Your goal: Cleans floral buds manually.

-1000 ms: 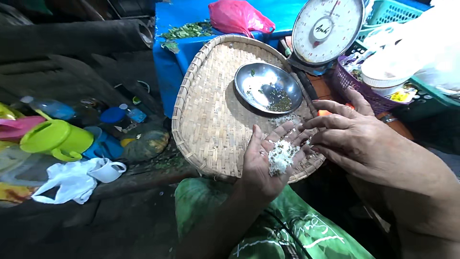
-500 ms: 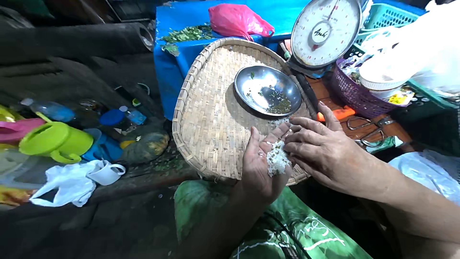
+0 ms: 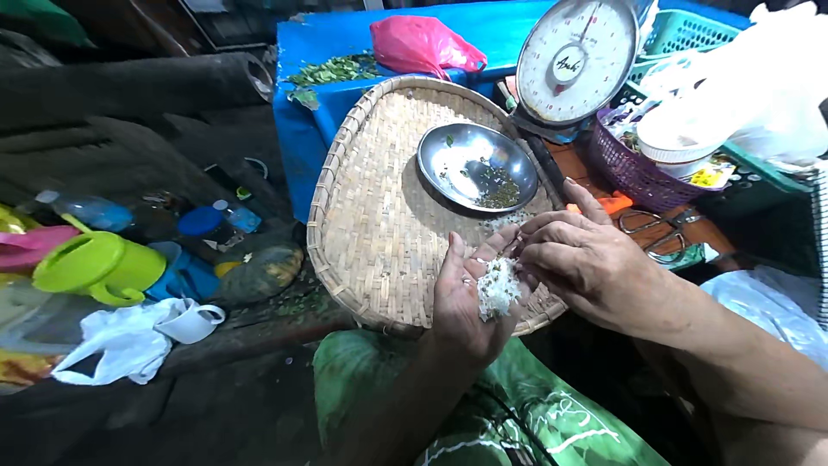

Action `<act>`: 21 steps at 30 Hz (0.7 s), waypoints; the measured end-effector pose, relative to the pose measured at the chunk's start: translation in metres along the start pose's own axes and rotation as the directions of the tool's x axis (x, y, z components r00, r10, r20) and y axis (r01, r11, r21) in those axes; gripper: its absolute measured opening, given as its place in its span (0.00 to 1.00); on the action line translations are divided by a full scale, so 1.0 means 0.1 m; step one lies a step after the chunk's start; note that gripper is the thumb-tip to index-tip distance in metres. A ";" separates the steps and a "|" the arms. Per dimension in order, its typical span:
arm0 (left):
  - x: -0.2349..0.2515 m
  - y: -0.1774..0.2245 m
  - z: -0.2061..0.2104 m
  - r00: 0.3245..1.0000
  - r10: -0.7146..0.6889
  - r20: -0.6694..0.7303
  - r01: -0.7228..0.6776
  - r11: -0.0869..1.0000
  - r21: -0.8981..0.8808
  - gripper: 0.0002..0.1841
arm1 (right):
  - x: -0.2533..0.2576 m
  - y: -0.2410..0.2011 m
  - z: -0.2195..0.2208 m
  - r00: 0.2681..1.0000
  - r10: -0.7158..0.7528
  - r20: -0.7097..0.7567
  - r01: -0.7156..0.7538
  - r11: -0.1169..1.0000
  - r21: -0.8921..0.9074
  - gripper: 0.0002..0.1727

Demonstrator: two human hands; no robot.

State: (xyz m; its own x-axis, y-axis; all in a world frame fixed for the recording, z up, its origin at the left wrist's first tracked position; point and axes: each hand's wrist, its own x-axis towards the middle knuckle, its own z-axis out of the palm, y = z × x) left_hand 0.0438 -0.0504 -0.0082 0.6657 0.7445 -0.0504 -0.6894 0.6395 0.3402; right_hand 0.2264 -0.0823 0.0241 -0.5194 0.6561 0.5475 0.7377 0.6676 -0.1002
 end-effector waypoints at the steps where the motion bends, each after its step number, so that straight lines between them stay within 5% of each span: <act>1: 0.00 0.00 0.01 1.000 0.001 -0.027 -0.002 1.000 -0.005 0.44 | -0.01 0.01 -0.06 1.000 0.011 0.018 -0.011 1.000 -0.008 0.10; 9: 0.03 0.01 -0.02 0.998 -0.015 -0.054 0.013 0.999 -0.029 0.45 | -0.11 0.03 -0.29 0.974 0.081 0.212 -0.063 0.994 -0.088 0.14; 18: -0.01 0.00 0.03 0.993 -0.012 -0.118 0.007 0.999 -0.039 0.40 | 0.01 -0.16 0.09 1.000 0.027 0.004 -0.027 0.991 0.128 0.14; 21: 0.01 0.00 -0.01 1.000 -0.024 -0.018 0.022 0.996 -0.091 0.39 | 0.01 -0.15 0.15 1.000 0.031 0.004 -0.032 0.989 0.142 0.15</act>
State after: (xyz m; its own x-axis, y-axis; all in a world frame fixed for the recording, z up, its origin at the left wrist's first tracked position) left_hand 0.0445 -0.0494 -0.0093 0.6767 0.7324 -0.0755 -0.6978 0.6706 0.2518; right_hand 0.2084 -0.0858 0.0134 -0.4978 0.6780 0.5408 0.6852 0.6897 -0.2340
